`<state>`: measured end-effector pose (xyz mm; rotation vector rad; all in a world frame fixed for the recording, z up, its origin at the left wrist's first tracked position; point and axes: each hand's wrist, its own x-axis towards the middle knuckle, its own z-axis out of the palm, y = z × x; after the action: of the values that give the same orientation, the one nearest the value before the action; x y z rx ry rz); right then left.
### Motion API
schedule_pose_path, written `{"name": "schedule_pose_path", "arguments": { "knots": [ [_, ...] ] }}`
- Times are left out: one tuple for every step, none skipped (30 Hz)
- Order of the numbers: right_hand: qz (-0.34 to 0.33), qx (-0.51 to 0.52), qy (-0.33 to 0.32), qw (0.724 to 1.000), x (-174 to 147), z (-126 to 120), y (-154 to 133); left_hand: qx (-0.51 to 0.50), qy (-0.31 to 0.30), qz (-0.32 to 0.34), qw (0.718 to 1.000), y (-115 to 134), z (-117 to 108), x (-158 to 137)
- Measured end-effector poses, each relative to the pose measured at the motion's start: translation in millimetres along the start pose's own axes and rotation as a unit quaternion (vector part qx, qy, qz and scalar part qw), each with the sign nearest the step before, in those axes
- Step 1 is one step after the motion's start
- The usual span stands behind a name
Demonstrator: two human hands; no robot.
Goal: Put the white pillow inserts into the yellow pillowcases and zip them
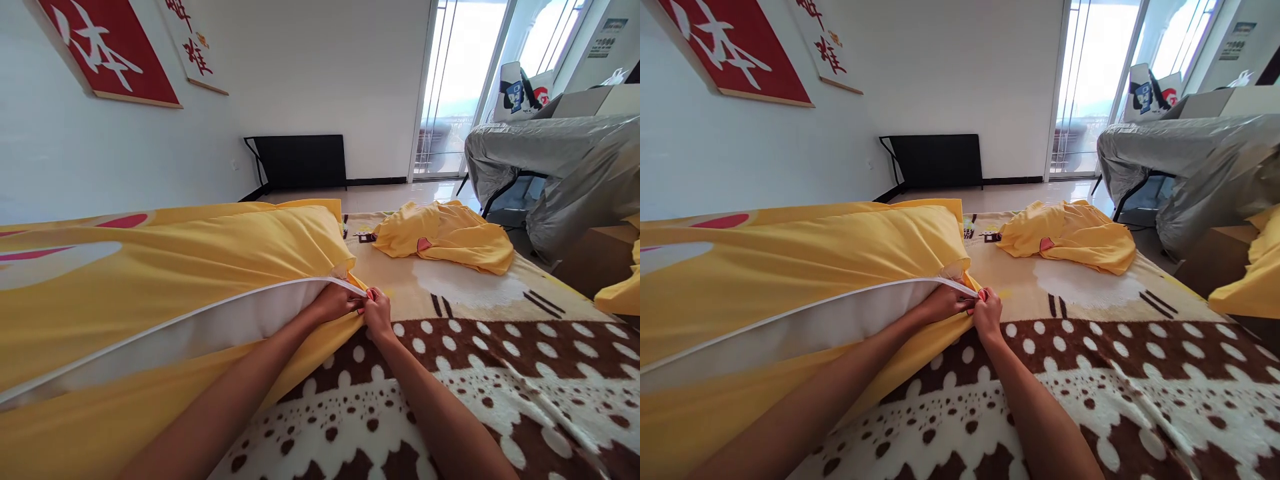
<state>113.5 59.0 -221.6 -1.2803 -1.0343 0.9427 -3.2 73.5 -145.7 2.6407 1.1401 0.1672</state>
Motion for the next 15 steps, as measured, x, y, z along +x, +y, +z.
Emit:
{"name": "schedule_pose_path", "arguments": {
  "knots": [
    [0.001,-0.005,0.004,1.000,0,0,0,-0.007,-0.002,0.006,1.000,1,0,0],
    [0.001,-0.009,0.008,1.000,-1,-1,-1,-0.012,-0.004,0.009,1.000,2,1,0],
    [0.000,-0.015,0.012,1.000,-1,-2,-1,-0.013,-0.005,0.008,1.000,3,2,0],
    [-0.001,-0.021,0.017,1.000,-2,-2,-2,-0.011,-0.003,0.003,1.000,5,3,0],
    [-0.003,-0.027,0.021,0.999,-3,-3,-3,-0.007,0.002,-0.008,1.000,6,5,1],
    [-0.006,-0.034,0.025,0.999,-4,-4,-4,-0.001,0.009,-0.022,1.000,8,7,1],
    [-0.010,-0.041,0.028,0.999,-6,-4,-6,0.005,0.019,-0.038,0.999,10,8,2],
    [-0.013,-0.046,0.030,0.998,-8,-5,-7,0.010,0.029,-0.056,0.998,11,10,2],
    [-0.017,-0.051,0.030,0.998,-9,-5,-9,0.015,0.039,-0.073,0.996,13,12,3],
    [-0.020,-0.054,0.029,0.998,-11,-5,-11,0.019,0.048,-0.090,0.995,14,13,4],
    [-0.023,-0.057,0.028,0.998,-12,-5,-13,0.023,0.056,-0.107,0.992,15,14,5],
    [-0.026,-0.060,0.027,0.998,-14,-5,-15,0.026,0.064,-0.125,0.990,15,15,6],
    [-0.028,-0.062,0.027,0.997,-15,-5,-17,0.030,0.071,-0.143,0.987,16,16,7],
    [-0.029,-0.065,0.027,0.997,-16,-5,-18,0.034,0.077,-0.161,0.983,16,17,8],
    [-0.031,-0.068,0.026,0.997,-16,-5,-19,0.039,0.083,-0.177,0.980,16,17,10]
  ]
}}
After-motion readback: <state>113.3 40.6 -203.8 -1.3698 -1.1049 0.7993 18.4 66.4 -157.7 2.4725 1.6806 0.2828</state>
